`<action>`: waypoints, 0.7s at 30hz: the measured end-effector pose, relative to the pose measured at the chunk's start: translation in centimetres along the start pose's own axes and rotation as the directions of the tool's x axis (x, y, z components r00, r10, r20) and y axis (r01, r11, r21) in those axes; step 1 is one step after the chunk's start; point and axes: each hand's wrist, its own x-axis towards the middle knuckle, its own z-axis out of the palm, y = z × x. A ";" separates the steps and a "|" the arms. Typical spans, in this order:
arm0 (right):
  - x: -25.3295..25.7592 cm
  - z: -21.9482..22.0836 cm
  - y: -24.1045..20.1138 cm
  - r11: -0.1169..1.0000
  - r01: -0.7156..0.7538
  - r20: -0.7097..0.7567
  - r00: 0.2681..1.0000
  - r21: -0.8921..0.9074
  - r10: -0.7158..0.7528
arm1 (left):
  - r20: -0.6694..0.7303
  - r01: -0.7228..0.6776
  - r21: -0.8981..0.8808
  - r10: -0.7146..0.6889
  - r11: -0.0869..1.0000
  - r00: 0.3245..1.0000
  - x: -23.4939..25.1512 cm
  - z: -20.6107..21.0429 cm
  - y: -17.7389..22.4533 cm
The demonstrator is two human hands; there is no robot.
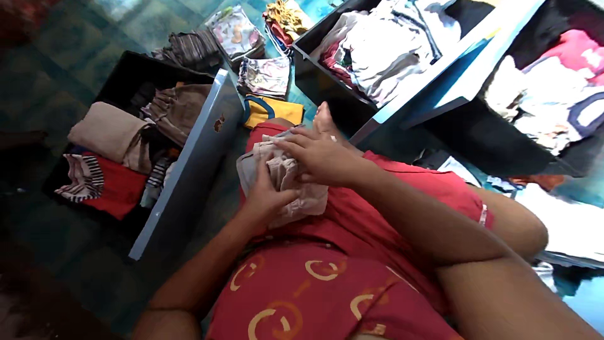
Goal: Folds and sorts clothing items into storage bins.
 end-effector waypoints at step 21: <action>6.2 -5.0 1.0 0.944 -0.321 0.348 0.896 0.079 0.276 | -0.019 -0.578 0.444 0.652 0.685 0.758 1.7 -0.3 -2.9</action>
